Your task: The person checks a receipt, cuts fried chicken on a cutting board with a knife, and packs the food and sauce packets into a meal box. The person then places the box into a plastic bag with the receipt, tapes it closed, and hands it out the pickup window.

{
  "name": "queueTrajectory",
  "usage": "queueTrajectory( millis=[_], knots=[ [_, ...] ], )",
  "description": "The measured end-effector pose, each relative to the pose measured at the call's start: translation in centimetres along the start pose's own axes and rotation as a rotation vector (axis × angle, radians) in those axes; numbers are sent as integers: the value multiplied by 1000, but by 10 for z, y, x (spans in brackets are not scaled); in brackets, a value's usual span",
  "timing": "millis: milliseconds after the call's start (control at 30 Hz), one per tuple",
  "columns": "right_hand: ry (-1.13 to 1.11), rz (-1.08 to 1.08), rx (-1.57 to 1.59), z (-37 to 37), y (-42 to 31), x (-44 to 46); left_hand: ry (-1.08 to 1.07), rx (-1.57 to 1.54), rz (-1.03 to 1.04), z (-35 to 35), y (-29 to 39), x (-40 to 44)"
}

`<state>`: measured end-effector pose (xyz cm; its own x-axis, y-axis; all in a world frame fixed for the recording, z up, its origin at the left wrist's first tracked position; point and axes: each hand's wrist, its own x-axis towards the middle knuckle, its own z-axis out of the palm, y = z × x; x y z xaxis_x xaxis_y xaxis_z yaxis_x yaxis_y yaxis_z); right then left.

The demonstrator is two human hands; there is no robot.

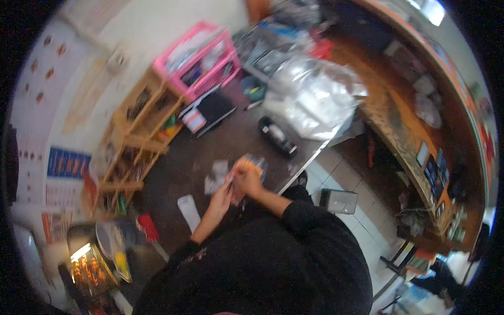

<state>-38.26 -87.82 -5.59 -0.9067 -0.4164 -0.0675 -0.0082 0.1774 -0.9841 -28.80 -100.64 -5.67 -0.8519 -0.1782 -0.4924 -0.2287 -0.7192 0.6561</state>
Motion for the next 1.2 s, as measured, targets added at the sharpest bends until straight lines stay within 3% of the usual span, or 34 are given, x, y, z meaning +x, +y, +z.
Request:
queueTrajectory(
  millis=[67, 267, 400, 467, 567, 633, 667, 733, 833, 1000, 1067, 1100, 1200],
  knots=[
    [61, -94, 142, -1, -8, 0, 81, -87, -4, -12, -12, 6],
    [6, 102, -25, -7, -31, -6, 163, -137, 29, -1, -14, 1],
    [55, -51, -71, -1, -21, -7, 160, -231, -16, 1, -13, 3],
    [56, -17, -62, 2, -18, -6, 195, -267, -27, 0, -15, 3],
    [39, 51, -81, 2, -13, 0, 224, -98, 54, 2, -16, 2],
    [19, 91, -112, 1, -7, 6, 283, 417, 203, 8, -11, -4],
    [18, 113, -96, 0, -4, 9, 288, 410, 201, 11, -9, -4],
    [15, 133, -85, -3, 21, 20, 349, 756, 346, 15, -6, -3],
    [-148, 95, -8, -6, 57, 35, 345, 833, 426, 10, -4, -2],
    [-439, 146, -305, -32, 0, 45, 229, 931, 380, 10, 20, -9],
    [-509, 121, -205, -34, 3, 54, 189, 951, 419, 9, 27, -8],
    [-578, 98, -99, -35, 4, 55, 192, 942, 306, 12, 35, -9],
    [-685, 111, -229, -43, -16, 54, 185, 878, 345, -3, 27, 6]
  ],
)
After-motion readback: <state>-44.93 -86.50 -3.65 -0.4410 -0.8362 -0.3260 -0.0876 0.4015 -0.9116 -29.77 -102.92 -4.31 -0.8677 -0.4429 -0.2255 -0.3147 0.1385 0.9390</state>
